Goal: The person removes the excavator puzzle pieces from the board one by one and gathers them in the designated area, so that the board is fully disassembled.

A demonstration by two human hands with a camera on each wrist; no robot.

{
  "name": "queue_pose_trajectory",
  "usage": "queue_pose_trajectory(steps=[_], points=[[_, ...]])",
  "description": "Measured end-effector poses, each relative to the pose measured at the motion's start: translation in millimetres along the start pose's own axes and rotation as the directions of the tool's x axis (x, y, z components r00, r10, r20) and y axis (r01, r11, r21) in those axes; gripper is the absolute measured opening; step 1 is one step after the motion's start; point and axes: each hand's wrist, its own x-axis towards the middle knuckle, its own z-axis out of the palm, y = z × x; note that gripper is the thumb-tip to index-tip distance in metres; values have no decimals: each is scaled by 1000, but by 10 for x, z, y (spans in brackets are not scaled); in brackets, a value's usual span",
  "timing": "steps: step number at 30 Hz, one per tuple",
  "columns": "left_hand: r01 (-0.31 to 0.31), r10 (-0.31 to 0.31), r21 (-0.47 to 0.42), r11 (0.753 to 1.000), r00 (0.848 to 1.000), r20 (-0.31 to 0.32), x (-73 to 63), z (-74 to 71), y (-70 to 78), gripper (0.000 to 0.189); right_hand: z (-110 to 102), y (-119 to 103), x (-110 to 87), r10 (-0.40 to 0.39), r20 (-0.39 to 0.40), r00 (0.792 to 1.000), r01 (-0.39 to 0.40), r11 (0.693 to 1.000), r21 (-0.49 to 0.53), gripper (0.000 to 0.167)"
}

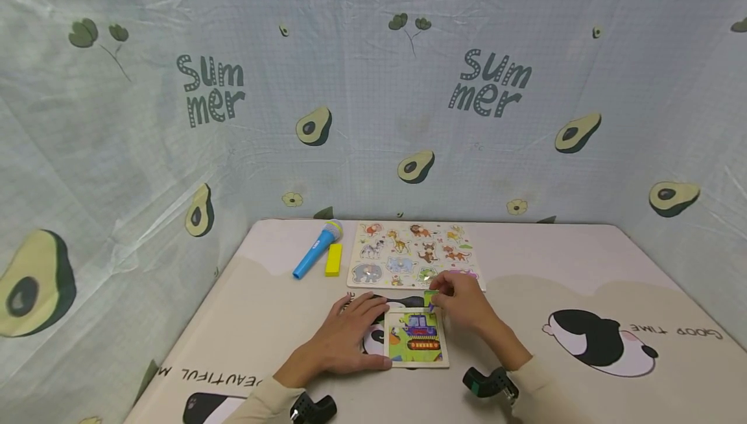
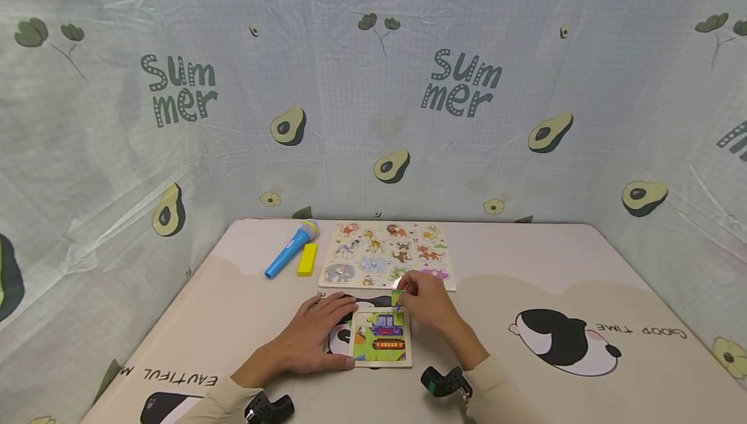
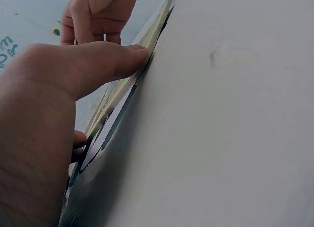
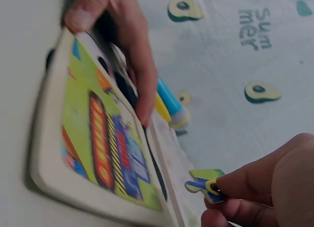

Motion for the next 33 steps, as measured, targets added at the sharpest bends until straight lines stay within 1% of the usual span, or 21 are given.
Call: queue_pose_trajectory(steps=[4,8,17,21,24,33], points=[[-2,2,-4,1000,1000,-8,-1,5,-4,97,-144,88,46,46,10,999,-46,999,-27,9],[-9,8,-9,1000,1000,-11,-2,4,-4,97,-228,167,74,103,28,994,-102,994,-48,7],[-4,4,-1,1000,1000,0,0,11,-1,97,-268,346,65,162,67,984,-159,986,-55,4],[1,-1,-2,1000,1000,4,0,7,6,97,-279,374,55,167,74,983,-163,985,-61,5],[5,-5,-3,1000,1000,6,2,5,10,96,-284,385,57,150,72,986,-144,986,-86,5],[-3,3,2,1000,1000,-2,5,5,7,96,-277,447,85,110,69,992,-93,972,-217,6]])
